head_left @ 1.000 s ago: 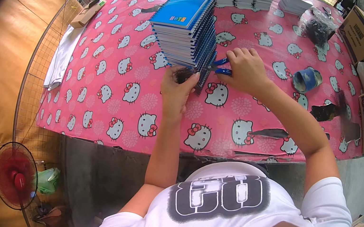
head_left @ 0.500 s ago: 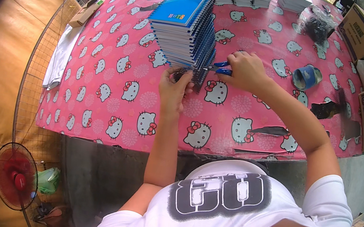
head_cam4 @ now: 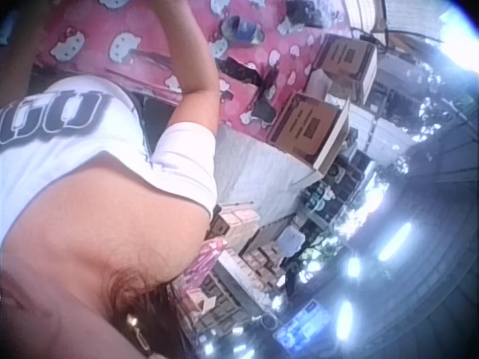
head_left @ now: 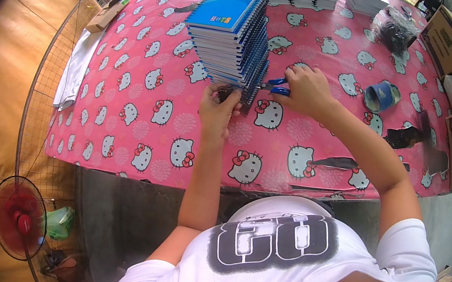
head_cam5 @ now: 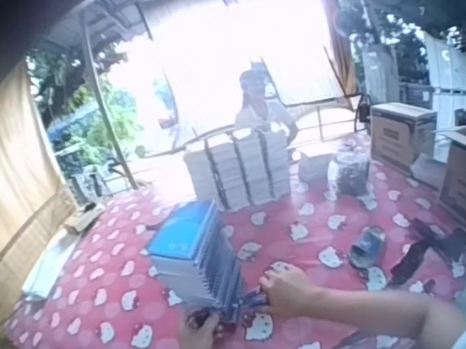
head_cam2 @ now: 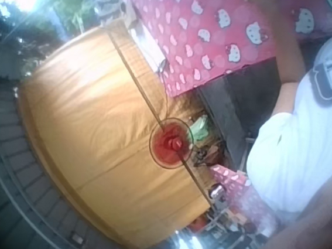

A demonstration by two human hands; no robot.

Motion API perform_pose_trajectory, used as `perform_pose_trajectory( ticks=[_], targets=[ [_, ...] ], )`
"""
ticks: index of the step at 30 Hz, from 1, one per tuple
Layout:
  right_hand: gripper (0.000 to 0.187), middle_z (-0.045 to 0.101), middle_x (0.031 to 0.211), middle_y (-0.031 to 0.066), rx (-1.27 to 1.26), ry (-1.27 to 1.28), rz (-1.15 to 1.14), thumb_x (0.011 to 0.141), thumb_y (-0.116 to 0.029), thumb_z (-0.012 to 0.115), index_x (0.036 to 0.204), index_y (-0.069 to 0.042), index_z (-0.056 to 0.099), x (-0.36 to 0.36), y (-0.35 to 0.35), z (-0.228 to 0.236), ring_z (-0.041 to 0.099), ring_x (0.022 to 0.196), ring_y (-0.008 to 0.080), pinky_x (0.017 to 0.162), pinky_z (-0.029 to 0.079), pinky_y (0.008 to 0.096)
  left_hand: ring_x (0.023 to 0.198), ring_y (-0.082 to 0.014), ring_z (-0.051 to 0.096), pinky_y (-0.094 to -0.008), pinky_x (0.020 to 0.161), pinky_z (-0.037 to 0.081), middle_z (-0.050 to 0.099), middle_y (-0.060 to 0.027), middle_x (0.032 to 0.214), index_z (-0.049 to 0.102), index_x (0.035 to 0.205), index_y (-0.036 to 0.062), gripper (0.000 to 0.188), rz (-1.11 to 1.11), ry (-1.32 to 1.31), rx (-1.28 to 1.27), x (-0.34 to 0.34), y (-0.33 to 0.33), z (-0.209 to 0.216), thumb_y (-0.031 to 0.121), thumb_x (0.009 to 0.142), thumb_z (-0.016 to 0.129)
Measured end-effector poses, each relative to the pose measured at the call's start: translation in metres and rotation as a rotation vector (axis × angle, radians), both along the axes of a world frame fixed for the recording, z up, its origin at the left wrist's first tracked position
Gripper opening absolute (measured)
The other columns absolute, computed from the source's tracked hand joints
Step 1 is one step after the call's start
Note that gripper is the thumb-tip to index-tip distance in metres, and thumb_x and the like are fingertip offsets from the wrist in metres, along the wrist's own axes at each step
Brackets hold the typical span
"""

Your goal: The person uses a pair of shears to trim the plastic coil on a stack of notebooks, then places the notebooks into a cardboard box and uses shears to cut open another box containing colored notebooks.

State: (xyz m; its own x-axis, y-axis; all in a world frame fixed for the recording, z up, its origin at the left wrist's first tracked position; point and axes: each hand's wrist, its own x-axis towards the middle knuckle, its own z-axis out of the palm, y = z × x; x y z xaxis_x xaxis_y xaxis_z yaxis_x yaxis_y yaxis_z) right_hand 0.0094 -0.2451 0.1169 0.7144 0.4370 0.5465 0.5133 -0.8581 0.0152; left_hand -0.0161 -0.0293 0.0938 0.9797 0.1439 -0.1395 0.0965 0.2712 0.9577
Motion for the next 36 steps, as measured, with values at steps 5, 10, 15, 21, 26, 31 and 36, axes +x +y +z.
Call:
perform_pose_trajectory(
  ticks=[5, 10, 15, 21, 26, 31, 36],
  targets=[
    [0.049, 0.065, 0.068, 0.0111, -0.026, 0.191, -0.03, 0.07, -0.055, 0.066, 0.071, -0.006, 0.066, 0.003, 0.014, 0.003, 0.066, 0.066, 0.0285, 0.061, 0.051, 0.0396, 0.059, -0.0104, 0.056, -0.0203, 0.048, 0.044, 0.061, -0.0065, 0.079, 0.045, 0.11, -0.0013, 0.047, 0.026, -0.045, 0.106, -0.002, -0.01, 0.004, 0.008, 0.075, 0.075],
    [0.049, 0.065, 0.068, 0.0108, -0.061, 0.524, -0.127, 0.07, -0.055, 0.065, 0.071, -0.006, 0.066, 0.001, 0.02, 0.005, 0.066, 0.066, 0.0294, 0.061, 0.051, 0.0402, 0.059, -0.0108, 0.057, -0.0205, 0.049, 0.045, 0.062, -0.0068, 0.079, 0.045, 0.108, -0.001, 0.044, 0.013, -0.04, 0.051, 0.001, -0.003, -0.006, 0.008, 0.076, 0.075],
    [0.048, 0.064, 0.064, 0.0116, 0.014, 0.229, -0.073, 0.072, -0.052, 0.063, 0.07, -0.004, 0.065, -0.004, 0.007, -0.01, 0.066, 0.064, 0.0289, 0.061, 0.051, 0.0409, 0.059, -0.0112, 0.057, -0.021, 0.049, 0.046, 0.061, -0.0078, 0.08, 0.047, 0.106, -0.0005, 0.042, 0.008, 0.036, -0.003, -0.002, 0.004, -0.008, 0.007, 0.076, 0.074],
    [0.051, 0.065, 0.078, 0.0112, -0.125, 0.627, -0.195, 0.069, -0.054, 0.067, 0.08, -0.004, 0.065, -0.003, 0.024, 0.012, 0.065, 0.076, 0.0269, 0.067, 0.05, 0.0385, 0.06, -0.0115, 0.057, -0.0214, 0.05, 0.046, 0.061, -0.0081, 0.08, 0.046, 0.106, -0.0019, 0.044, 0.04, -0.023, 0.031, -0.002, -0.006, -0.009, 0.004, 0.074, 0.075],
    [0.052, 0.064, 0.086, 0.0105, -0.072, 0.548, -0.152, 0.068, -0.053, 0.069, 0.086, -0.004, 0.064, -0.011, 0.02, 0.006, 0.064, 0.082, 0.0262, 0.073, 0.048, 0.037, 0.061, -0.0114, 0.057, -0.0216, 0.052, 0.046, 0.061, -0.0077, 0.081, 0.046, 0.106, -0.0025, 0.045, 0.031, -0.035, 0.046, 0.0, -0.004, -0.014, 0.003, 0.073, 0.076],
    [0.051, 0.064, 0.086, 0.0106, -0.058, 0.166, -0.067, 0.068, -0.052, 0.069, 0.085, -0.005, 0.064, -0.009, 0.01, -0.006, 0.064, 0.081, 0.026, 0.073, 0.048, 0.0371, 0.063, -0.011, 0.057, -0.0215, 0.053, 0.046, 0.061, -0.0076, 0.082, 0.047, 0.105, -0.002, 0.043, 0.026, -0.051, 0.102, -0.003, -0.01, -0.009, 0.002, 0.073, 0.075],
    [0.054, 0.062, 0.088, 0.0092, -0.099, 0.786, -0.216, 0.068, -0.053, 0.069, 0.089, -0.004, 0.062, -0.008, 0.028, 0.02, 0.061, 0.087, 0.0246, 0.078, 0.046, 0.0371, 0.063, -0.0112, 0.057, -0.0217, 0.053, 0.047, 0.061, -0.0076, 0.082, 0.049, 0.103, -0.0018, 0.041, 0.04, -0.084, 0.111, -0.003, -0.007, -0.013, 0.002, 0.072, 0.075]
  ],
)
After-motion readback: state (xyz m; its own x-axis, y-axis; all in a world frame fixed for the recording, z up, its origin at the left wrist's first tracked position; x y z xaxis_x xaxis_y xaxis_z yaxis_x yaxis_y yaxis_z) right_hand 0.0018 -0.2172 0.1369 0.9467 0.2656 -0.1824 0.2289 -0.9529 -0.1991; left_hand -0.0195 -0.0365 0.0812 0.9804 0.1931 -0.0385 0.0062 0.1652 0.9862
